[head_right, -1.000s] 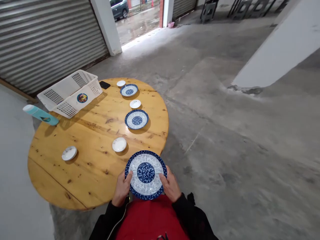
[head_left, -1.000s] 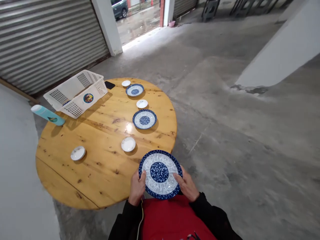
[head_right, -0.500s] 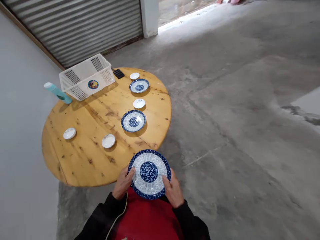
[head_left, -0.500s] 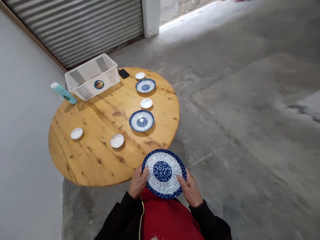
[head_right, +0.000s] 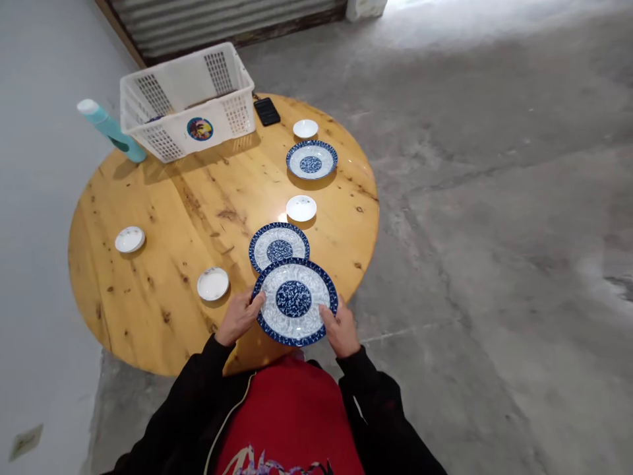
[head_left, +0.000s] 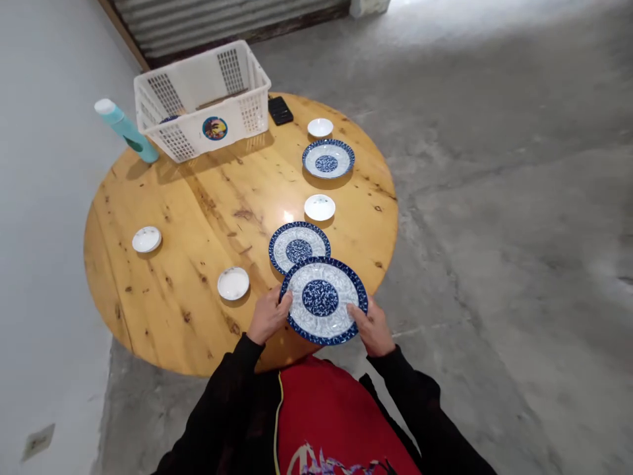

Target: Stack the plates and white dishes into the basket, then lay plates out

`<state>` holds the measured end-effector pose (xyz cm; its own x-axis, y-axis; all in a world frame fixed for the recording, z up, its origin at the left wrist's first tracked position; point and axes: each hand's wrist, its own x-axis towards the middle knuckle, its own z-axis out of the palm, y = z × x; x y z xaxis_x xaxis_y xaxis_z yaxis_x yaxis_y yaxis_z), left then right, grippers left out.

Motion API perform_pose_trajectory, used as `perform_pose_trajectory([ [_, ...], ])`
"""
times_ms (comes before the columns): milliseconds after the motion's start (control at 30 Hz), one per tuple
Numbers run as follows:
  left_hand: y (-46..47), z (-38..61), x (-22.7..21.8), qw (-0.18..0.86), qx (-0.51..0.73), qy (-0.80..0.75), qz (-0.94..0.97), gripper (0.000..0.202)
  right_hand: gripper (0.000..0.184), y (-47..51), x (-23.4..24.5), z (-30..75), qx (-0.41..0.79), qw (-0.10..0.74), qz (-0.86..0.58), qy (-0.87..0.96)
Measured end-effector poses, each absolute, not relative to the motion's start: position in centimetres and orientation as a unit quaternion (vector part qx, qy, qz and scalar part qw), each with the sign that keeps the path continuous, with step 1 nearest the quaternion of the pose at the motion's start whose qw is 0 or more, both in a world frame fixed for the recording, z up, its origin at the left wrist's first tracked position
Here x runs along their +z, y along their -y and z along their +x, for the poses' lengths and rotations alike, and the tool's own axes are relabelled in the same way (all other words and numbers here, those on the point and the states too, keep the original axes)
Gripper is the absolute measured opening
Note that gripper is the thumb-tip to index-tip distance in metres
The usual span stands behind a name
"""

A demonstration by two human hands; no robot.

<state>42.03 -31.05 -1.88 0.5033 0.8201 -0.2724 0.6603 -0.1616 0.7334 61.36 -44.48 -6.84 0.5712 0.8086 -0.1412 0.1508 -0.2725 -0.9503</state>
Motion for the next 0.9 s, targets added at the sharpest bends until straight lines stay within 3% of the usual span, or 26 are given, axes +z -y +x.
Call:
perform_pose_trajectory([
  [200, 25.3, 44.1, -1.7, 0.339, 0.063, -0.529, 0.775, 0.031, 0.034, 36.2, -6.5, 65.4, 0.307, 0.437, -0.745, 0.400],
  [400, 23.0, 45.3, -2.6, 0.312, 0.048, -0.567, 0.761, 0.027, 0.039, 31.9, -7.4, 68.8, 0.237, 0.197, -0.800, 0.515],
  [500, 23.0, 45.8, -3.1, 0.288, 0.028, -0.602, 0.744, 0.025, 0.042, 30.6, -8.0, 69.5, 0.229, 0.134, -0.781, 0.565],
  [733, 23.8, 47.4, -3.4, 0.195, -0.066, -0.681, 0.703, 0.025, 0.061, 28.7, -9.1, 70.0, 0.221, 0.072, -0.743, 0.627],
  [900, 23.8, 48.2, -3.9, 0.151, -0.105, -0.683, 0.706, 0.028, 0.062, 27.7, -9.3, 70.4, 0.215, 0.059, -0.721, 0.656],
])
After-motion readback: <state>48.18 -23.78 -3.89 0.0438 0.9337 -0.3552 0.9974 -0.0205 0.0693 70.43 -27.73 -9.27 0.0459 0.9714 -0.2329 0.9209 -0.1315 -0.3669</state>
